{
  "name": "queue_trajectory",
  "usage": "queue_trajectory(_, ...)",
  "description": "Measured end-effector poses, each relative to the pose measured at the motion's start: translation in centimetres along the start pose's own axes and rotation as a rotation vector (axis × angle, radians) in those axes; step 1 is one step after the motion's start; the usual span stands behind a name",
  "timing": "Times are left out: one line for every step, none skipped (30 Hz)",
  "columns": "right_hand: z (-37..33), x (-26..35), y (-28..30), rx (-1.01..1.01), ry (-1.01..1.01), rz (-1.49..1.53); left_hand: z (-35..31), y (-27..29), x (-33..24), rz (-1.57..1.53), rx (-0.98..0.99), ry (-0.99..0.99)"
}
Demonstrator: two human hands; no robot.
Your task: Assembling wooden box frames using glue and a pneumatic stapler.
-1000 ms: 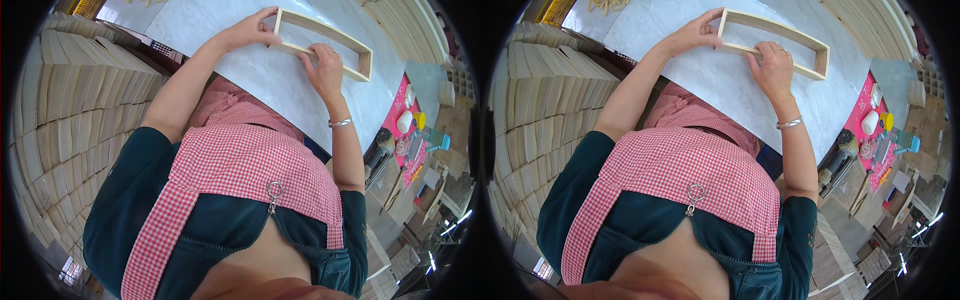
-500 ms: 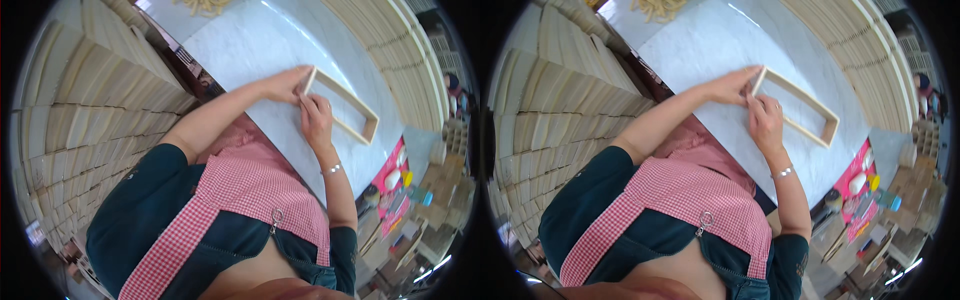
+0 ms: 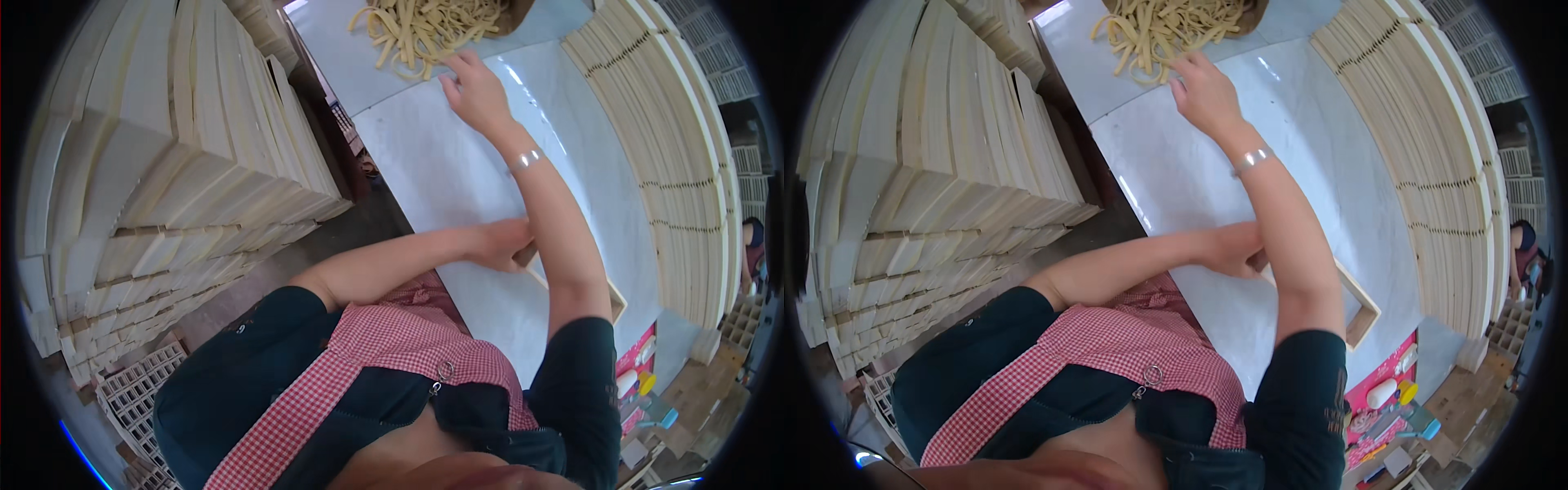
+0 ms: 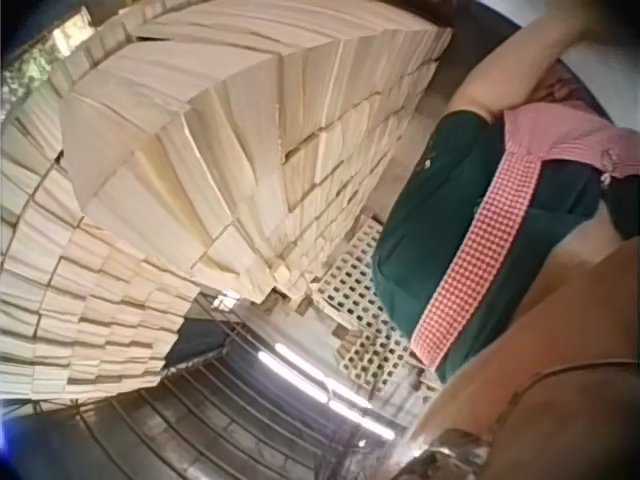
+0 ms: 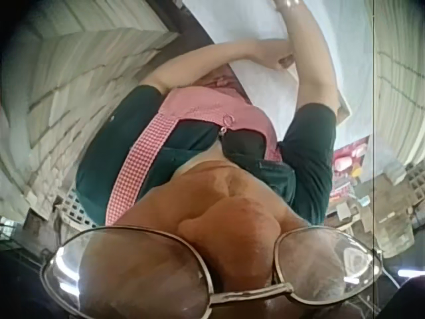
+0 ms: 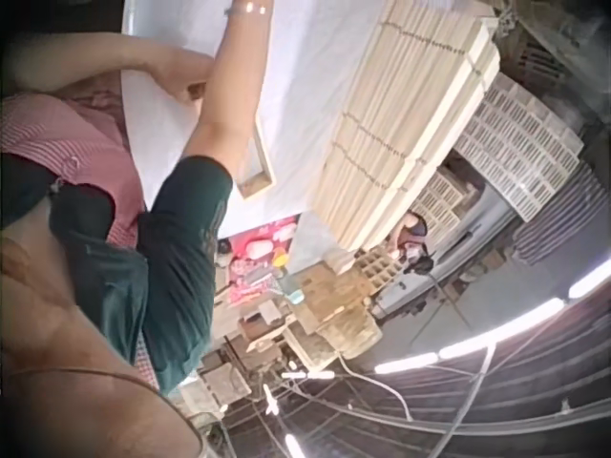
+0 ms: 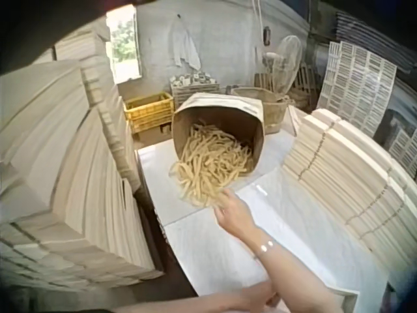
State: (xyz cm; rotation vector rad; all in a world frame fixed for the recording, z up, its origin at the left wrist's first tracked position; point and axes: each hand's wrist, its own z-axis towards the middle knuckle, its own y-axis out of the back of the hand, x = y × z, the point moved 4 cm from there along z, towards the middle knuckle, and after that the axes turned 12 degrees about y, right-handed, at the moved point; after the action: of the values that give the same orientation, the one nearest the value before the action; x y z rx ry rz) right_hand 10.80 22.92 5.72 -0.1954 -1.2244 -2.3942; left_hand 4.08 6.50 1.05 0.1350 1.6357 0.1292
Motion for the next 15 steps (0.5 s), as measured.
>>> queue_trajectory(1.5,-1.0,-1.7,-0.026,-0.023,0.005,-0.2,0.1,-0.5,-0.047,-0.01,0.008)
queue_trajectory(2.2,-2.2,-3.4,-0.032,-0.015,0.006,0.0,-0.7,0.5,-0.039,-0.015,0.007)
queue_trajectory(2.4,-3.5,-5.2,0.057,-0.087,-0.012,0.3,-1.8,1.8,-0.068,-0.098,-0.152)
queue_trajectory(2.6,-5.1,-6.3,0.142,-0.165,-0.033,0.7,-1.8,2.5,-0.099,-0.173,-0.312)
queue_trajectory(3.0,-5.1,-6.3,0.153,-0.185,-0.012,0.5,-1.0,1.8,-0.087,-0.176,-0.314)
queue_trajectory(2.7,-5.1,-5.9,0.162,-0.211,0.005,0.3,-0.7,1.5,-0.071,-0.104,-0.195)
queue_trajectory(2.3,-4.8,-4.5,0.155,-0.211,-0.006,0.0,-0.2,0.6,-0.057,-0.029,-0.08)
queue_trajectory(1.9,-4.2,-2.5,0.123,-0.228,0.076,-0.5,0.3,-0.1,-0.045,0.033,0.035)
queue_trajectory(1.4,-3.8,-0.2,0.091,-0.25,0.156,-0.9,0.4,-0.2,-0.033,0.1,0.149)
queue_trajectory(0.8,-3.6,2.3,0.011,-0.233,0.136,-1.4,0.5,0.1,0.058,-0.005,0.039)
queue_trajectory(0.0,-3.7,5.0,-0.072,-0.225,0.113,-1.9,0.4,0.4,0.145,-0.1,-0.07)
queue_trajectory(-0.9,-3.5,7.8,-0.181,-0.207,0.175,-2.3,0.6,0.1,0.132,-0.09,-0.074)
queue_trajectory(-1.6,-3.4,10.2,-0.237,-0.228,0.151,-2.4,1.2,0.1,0.137,-0.026,-0.021)
queue_trajectory(-2.5,-2.7,12.7,-0.292,-0.259,0.113,-2.6,1.3,0.2,0.136,0.054,0.025)
queue_trajectory(-3.3,-2.1,14.2,-0.254,-0.273,0.117,-3.0,1.1,0.8,0.174,0.018,-0.06)
